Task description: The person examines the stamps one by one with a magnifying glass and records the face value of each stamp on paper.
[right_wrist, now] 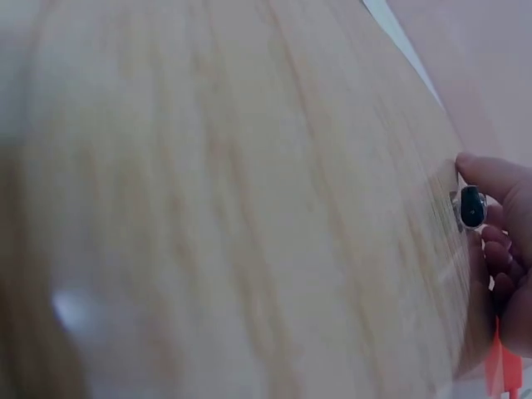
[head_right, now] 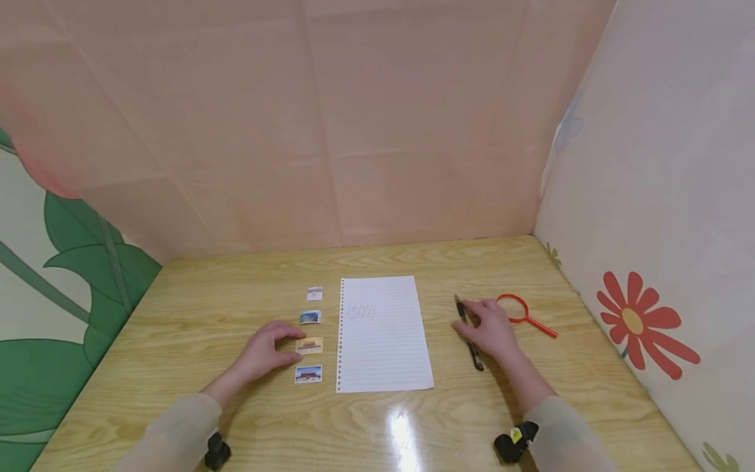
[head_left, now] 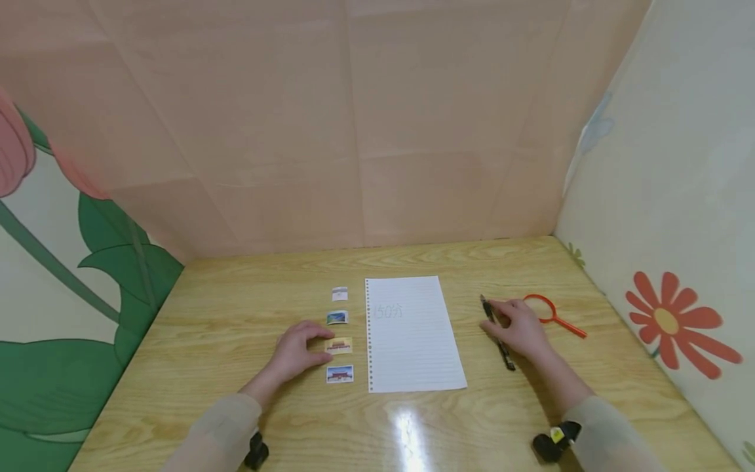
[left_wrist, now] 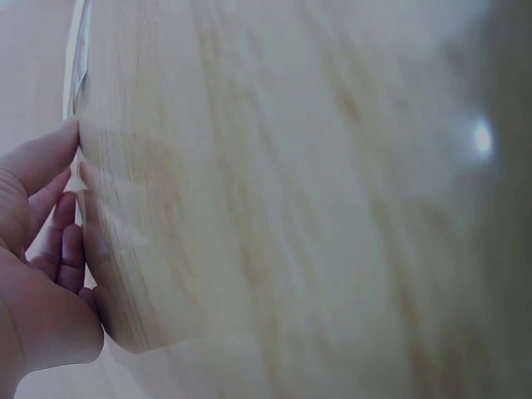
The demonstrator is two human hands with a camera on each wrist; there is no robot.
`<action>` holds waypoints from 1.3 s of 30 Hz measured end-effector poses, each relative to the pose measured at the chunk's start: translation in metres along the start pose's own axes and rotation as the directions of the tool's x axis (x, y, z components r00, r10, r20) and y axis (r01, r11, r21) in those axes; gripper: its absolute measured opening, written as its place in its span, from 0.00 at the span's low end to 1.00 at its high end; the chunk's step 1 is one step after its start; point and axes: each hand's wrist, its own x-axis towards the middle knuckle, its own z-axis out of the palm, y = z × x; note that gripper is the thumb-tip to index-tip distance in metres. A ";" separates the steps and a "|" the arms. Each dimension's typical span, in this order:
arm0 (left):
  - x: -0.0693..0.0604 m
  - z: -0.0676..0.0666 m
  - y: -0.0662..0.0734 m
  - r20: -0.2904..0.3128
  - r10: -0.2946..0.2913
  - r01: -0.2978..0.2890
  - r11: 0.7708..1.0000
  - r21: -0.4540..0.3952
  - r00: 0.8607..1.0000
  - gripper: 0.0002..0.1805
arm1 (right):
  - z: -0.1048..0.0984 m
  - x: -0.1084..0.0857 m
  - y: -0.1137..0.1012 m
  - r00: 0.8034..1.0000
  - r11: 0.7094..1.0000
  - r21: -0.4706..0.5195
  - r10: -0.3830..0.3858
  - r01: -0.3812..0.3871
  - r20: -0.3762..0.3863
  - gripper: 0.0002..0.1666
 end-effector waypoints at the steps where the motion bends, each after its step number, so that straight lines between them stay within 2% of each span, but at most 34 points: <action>1: 0.000 0.000 0.000 -0.001 0.003 -0.003 1.000 0.001 1.000 0.18 | 0.001 0.000 0.000 1.000 1.000 -0.003 -0.003 0.003 -0.003 0.33; 8: 0.000 0.000 0.000 -0.003 -0.001 0.001 1.000 -0.005 1.000 0.18 | 0.004 0.000 0.001 0.998 1.000 0.006 -0.025 0.026 -0.052 0.28; 15: 0.000 0.000 -0.001 -0.002 -0.008 0.008 1.000 -0.013 1.000 0.18 | 0.008 -0.002 0.000 0.988 0.998 0.010 -0.052 0.054 -0.143 0.18; 24: -0.001 0.000 0.001 0.002 -0.013 0.013 1.000 -0.006 1.000 0.18 | 0.008 -0.006 0.001 0.971 0.995 0.061 -0.059 0.075 -0.231 0.16; 31: -0.001 -0.001 0.001 0.014 -0.009 0.009 1.000 -0.004 1.000 0.18 | 0.004 -0.004 -0.003 0.980 0.990 0.137 0.011 0.016 -0.196 0.15; 36: 0.000 -0.002 0.007 0.012 -0.025 0.025 0.998 -0.052 1.000 0.20 | -0.002 -0.002 -0.011 0.985 0.982 0.189 0.045 -0.012 -0.169 0.17; 39: 0.001 -0.001 0.015 -0.024 0.021 -0.022 0.998 -0.061 0.999 0.19 | -0.004 -0.001 -0.016 0.986 0.976 0.219 0.048 -0.012 -0.158 0.20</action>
